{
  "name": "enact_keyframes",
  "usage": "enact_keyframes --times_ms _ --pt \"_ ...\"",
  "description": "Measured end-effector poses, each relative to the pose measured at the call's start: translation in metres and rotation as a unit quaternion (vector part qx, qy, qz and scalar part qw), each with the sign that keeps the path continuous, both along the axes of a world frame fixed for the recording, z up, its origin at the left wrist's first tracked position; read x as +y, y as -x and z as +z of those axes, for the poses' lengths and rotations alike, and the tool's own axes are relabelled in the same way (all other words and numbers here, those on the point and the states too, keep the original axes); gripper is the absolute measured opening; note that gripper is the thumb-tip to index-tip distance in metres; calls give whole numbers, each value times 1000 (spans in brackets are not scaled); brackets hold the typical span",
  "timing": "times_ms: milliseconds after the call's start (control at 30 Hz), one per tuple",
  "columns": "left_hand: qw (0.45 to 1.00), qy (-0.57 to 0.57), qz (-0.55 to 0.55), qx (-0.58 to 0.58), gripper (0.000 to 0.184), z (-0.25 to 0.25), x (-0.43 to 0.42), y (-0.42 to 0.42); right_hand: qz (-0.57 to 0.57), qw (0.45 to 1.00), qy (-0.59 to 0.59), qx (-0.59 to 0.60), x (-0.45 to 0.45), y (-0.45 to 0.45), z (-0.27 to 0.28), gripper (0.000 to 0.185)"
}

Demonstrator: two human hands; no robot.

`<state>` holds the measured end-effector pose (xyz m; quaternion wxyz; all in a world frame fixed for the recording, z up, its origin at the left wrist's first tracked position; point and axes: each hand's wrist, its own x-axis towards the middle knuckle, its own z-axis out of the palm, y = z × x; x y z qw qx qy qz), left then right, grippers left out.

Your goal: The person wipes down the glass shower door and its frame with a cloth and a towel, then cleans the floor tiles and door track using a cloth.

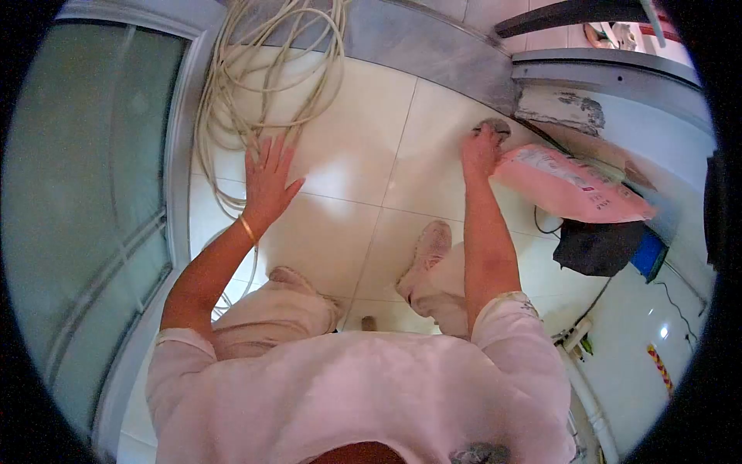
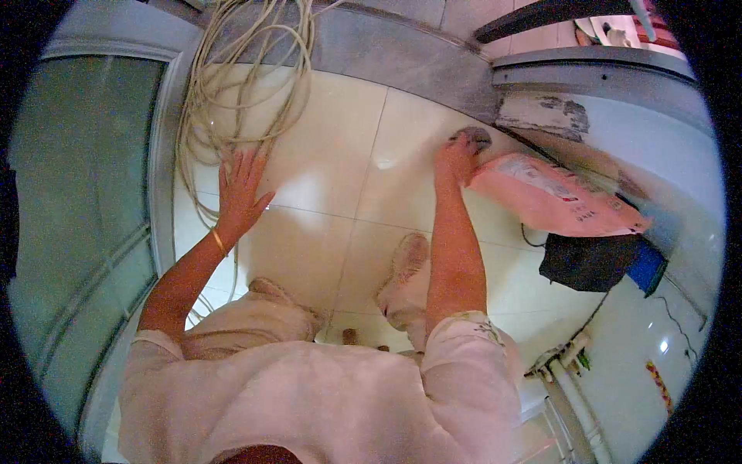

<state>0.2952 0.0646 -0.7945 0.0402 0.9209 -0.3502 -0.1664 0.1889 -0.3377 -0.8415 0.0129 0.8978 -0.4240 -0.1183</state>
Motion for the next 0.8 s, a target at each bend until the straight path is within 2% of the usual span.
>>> enact_keyframes --times_ms 33,100,200,267,367,467,533,667,767,800 --pt "1000 -11 -5 14 69 0 6 9 -3 997 -27 73 19 -10 12 33" --pt "999 -11 -19 41 66 -7 15 30 188 973 -38 -131 47 11 -70 30" --pt "995 -33 -59 73 61 -4 14 31 281 938 -12 -201 172 23 -6 31" --pt "991 -54 -86 85 59 -1 13 34 269 932 -92 -226 176 53 6 34" --pt "988 -82 -112 64 58 -8 19 31 120 975 -172 -70 153 77 12 34" --pt "982 -113 -141 52 57 -12 18 30 71 966 -114 -220 123 34 13 34" --pt "975 -149 -153 61 56 -1 12 29 122 953 -103 -258 117 -13 26 34" --pt "977 -148 -153 24 56 -3 15 31 219 954 -93 -184 123 -36 11 33" --pt "975 -158 -153 21 56 -2 19 35 141 977 -76 -139 114 25 -9 32" --pt "974 -166 -154 28 56 0 18 35 70 987 -70 -130 112 50 -8 31"
